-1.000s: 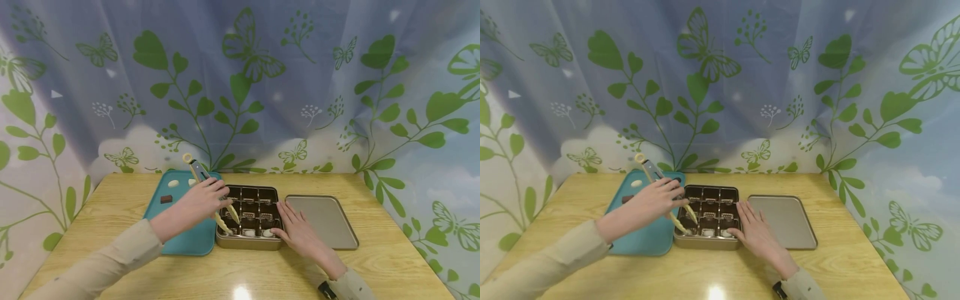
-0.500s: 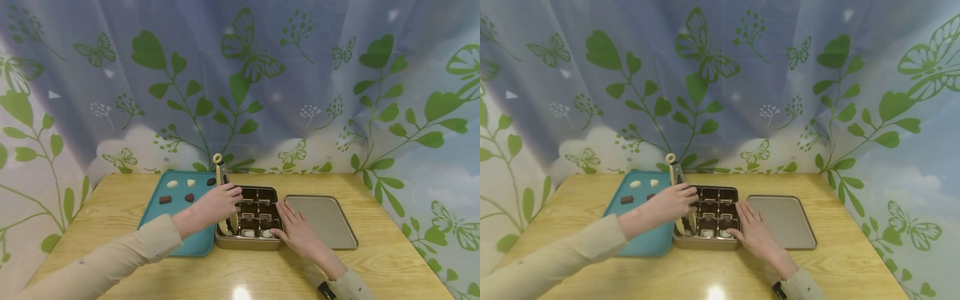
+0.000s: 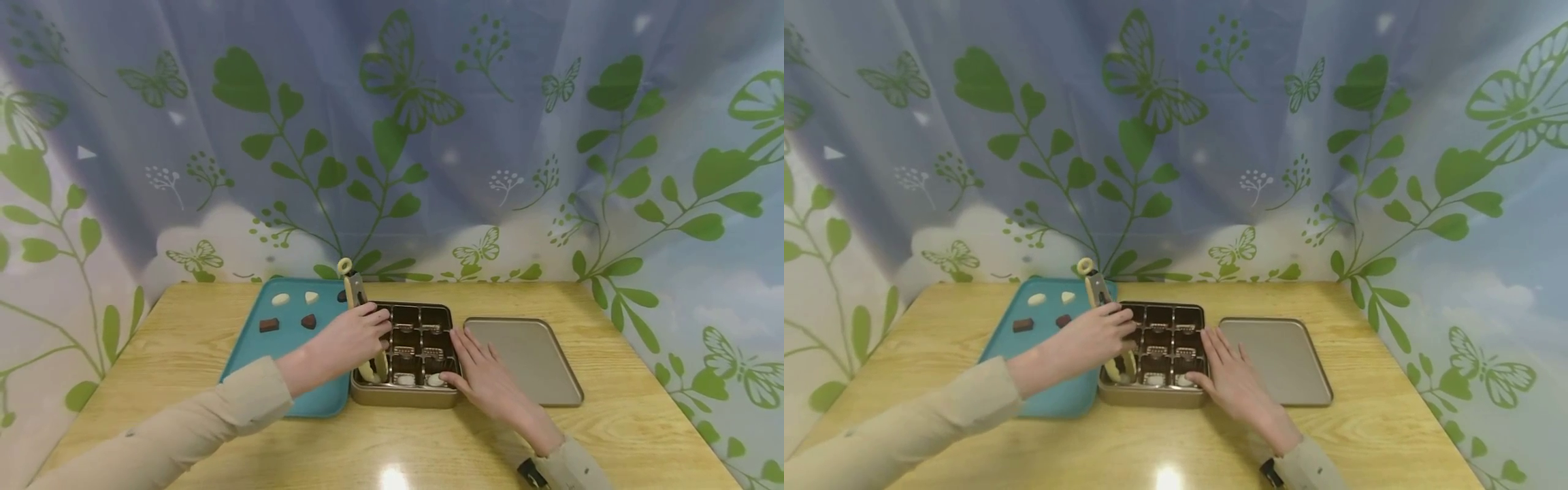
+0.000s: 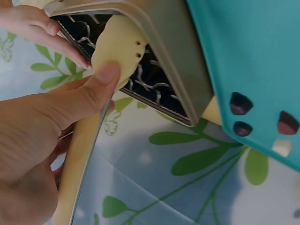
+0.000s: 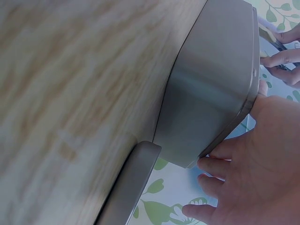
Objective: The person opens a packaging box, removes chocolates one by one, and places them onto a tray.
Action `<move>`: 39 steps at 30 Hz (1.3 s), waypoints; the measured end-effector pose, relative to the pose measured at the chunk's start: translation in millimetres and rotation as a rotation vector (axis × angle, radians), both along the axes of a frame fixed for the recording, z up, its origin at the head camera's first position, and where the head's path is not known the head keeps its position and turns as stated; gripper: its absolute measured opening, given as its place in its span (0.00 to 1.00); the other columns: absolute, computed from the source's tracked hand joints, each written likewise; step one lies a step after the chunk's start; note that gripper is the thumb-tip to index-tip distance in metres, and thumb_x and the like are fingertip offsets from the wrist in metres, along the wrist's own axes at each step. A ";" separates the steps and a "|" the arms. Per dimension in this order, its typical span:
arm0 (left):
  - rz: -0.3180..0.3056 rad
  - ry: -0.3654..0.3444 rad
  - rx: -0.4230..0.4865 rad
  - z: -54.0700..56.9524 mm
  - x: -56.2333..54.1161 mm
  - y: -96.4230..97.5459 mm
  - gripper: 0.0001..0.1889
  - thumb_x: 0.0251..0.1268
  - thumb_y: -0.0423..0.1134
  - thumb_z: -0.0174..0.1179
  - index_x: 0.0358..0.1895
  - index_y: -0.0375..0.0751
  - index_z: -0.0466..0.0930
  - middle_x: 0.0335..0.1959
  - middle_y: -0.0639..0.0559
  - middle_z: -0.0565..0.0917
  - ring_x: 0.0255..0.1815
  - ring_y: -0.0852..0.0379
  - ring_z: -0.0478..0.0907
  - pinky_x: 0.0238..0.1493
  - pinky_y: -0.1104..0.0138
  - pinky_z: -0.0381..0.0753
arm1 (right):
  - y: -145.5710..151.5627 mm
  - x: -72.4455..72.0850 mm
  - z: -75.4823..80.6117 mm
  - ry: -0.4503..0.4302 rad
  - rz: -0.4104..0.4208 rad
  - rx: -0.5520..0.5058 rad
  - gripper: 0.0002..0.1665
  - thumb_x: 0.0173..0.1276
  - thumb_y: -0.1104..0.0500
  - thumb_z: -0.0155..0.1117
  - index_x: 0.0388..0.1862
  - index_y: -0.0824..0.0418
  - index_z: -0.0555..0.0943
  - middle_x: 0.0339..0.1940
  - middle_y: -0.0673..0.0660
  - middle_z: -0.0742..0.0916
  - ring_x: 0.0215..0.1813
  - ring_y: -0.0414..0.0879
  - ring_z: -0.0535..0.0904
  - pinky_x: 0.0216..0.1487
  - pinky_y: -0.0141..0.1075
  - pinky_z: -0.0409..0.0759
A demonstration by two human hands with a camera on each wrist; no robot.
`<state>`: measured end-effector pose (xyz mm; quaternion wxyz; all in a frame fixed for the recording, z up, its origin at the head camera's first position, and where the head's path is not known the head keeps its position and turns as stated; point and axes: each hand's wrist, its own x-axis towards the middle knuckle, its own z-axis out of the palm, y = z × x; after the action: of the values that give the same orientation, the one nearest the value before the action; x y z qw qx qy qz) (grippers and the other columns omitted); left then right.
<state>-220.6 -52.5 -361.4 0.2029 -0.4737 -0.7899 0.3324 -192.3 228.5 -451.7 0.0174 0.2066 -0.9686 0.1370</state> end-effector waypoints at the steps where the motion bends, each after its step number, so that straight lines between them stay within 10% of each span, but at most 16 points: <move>1: -0.007 -0.002 0.023 -0.2 0.3 -3.3 0.14 0.60 0.44 0.72 0.49 0.63 0.89 0.55 0.62 0.84 0.59 0.57 0.75 0.61 0.64 0.72 | 0.0 -0.2 -0.2 -0.001 0.001 0.001 0.48 0.79 0.39 0.52 0.82 0.67 0.49 0.83 0.63 0.54 0.82 0.62 0.49 0.77 0.65 0.50; 11: -0.011 -0.005 0.209 -12.2 3.5 -30.3 0.14 0.63 0.42 0.71 0.51 0.61 0.88 0.53 0.58 0.84 0.60 0.54 0.76 0.61 0.60 0.74 | -1.7 -0.3 -0.5 0.008 0.012 -0.007 0.48 0.78 0.40 0.53 0.82 0.67 0.50 0.83 0.64 0.55 0.82 0.62 0.50 0.76 0.65 0.51; 22: 0.032 -0.048 0.329 2.4 7.9 -50.7 0.29 0.51 0.53 0.75 0.61 0.59 0.83 0.55 0.54 0.82 0.60 0.50 0.75 0.64 0.57 0.74 | -2.8 -0.7 1.2 0.002 0.012 -0.005 0.48 0.79 0.39 0.52 0.83 0.66 0.49 0.83 0.63 0.54 0.82 0.62 0.49 0.77 0.65 0.50; 39: 0.042 -0.095 0.940 -24.2 15.1 -119.6 0.30 0.43 0.42 0.79 0.56 0.51 0.86 0.47 0.49 0.83 0.51 0.44 0.77 0.53 0.47 0.75 | -1.7 0.5 -0.5 0.019 0.008 -0.018 0.48 0.79 0.40 0.53 0.82 0.67 0.50 0.82 0.64 0.55 0.82 0.63 0.50 0.76 0.65 0.50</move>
<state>-205.5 -172.1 -385.6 0.3521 -0.3293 -0.8725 -0.0794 -191.8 226.8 -452.1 0.0279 0.2118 -0.9663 0.1439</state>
